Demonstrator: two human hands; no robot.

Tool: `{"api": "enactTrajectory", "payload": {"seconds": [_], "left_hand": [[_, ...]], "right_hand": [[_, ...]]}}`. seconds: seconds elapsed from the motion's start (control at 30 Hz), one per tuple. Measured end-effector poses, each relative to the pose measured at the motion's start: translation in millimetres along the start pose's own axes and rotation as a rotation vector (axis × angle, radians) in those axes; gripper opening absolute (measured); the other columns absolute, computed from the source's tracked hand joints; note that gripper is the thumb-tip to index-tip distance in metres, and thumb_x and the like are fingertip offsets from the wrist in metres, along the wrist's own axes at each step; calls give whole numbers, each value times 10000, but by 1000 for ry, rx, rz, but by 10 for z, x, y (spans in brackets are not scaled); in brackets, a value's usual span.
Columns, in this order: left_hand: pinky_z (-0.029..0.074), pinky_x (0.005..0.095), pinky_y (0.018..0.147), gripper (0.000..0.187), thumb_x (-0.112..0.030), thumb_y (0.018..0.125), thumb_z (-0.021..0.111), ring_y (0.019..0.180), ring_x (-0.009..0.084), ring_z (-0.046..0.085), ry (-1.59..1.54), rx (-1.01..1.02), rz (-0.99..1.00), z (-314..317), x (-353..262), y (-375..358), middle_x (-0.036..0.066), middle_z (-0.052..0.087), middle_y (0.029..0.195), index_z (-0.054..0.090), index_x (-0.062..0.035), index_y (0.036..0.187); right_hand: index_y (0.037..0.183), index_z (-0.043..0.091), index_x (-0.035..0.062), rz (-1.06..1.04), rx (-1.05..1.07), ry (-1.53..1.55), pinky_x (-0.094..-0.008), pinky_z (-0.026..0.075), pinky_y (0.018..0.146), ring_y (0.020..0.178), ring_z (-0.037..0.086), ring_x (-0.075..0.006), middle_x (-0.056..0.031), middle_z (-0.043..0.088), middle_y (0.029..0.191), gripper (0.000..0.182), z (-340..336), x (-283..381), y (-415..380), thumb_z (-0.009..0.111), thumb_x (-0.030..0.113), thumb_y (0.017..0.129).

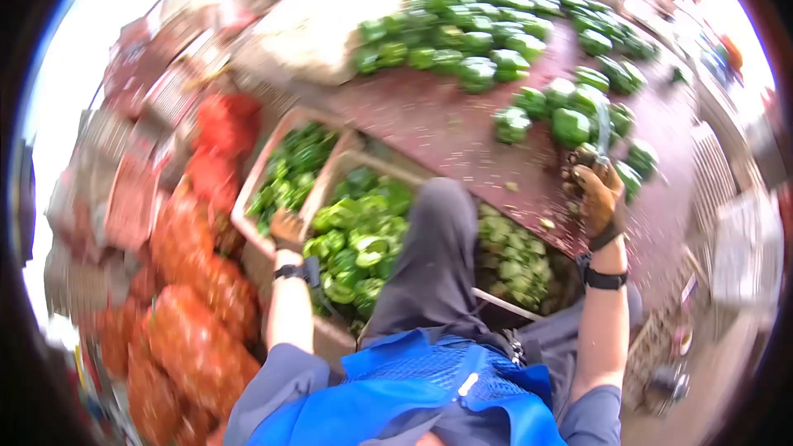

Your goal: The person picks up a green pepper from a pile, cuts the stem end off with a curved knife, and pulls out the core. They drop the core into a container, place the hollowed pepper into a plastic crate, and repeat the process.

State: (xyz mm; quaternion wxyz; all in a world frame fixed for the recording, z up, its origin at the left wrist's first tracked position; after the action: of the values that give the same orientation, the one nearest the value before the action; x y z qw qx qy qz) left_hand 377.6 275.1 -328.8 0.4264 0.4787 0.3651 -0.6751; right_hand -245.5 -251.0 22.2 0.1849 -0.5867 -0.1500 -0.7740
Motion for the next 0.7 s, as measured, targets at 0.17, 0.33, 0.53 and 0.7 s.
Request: {"api": "enactTrajectory", "payload": {"seconds": [0.17, 0.33, 0.53, 0.7], "left_hand": [[575, 397, 730, 259, -262, 977, 540, 883, 272, 659, -86, 109, -57, 2834, -1364, -343, 113, 669, 1014, 617, -55, 1111], [572, 304, 731, 370, -167, 908, 645, 886, 185, 683, 390, 623, 126, 5750, -1847, -1442, 93, 689, 1131, 618, -28, 1250], [487, 391, 988, 766, -172, 695, 798, 1187, 346, 591, 1009, 1025, 709, 7757, -759, -2058, 214, 626, 1255, 516, -107, 1405], [401, 398, 1104, 917, -152, 621, 806, 1324, 380, 448, 1361, 1026, 836, 8338, -67, -2085, 170, 471, 1435, 430, -206, 1455]], "right_hand": [[1090, 650, 12, -125, -426, 184, -222, 517, 531, 642, 646, -138, -74, 680, 869, 217, -1100, 43, -221, 662, 117, 901], [1123, 649, 40, 46, -397, 155, -216, 433, 462, 548, 571, -97, -16, 643, 776, 242, -1313, -197, -409, 670, 116, 894], [1168, 638, 20, 150, -343, 131, -221, 393, 468, 536, 512, -65, 6, 618, 755, 345, -1464, -371, -464, 693, 175, 865], [1185, 630, 5, 203, -356, 159, -223, 408, 501, 569, 519, -64, 11, 615, 761, 386, -1553, -341, -504, 705, 171, 845]]}}
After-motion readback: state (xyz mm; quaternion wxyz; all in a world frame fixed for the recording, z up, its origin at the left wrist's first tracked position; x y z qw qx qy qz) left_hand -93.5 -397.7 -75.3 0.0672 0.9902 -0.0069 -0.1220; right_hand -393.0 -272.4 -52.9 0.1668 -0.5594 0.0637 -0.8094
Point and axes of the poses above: each hand's wrist, its own y-axis towards the middle knuckle, its own z-axis out of the palm, x = y × z, the point moved 5 cm from there along y, towards the middle knuckle
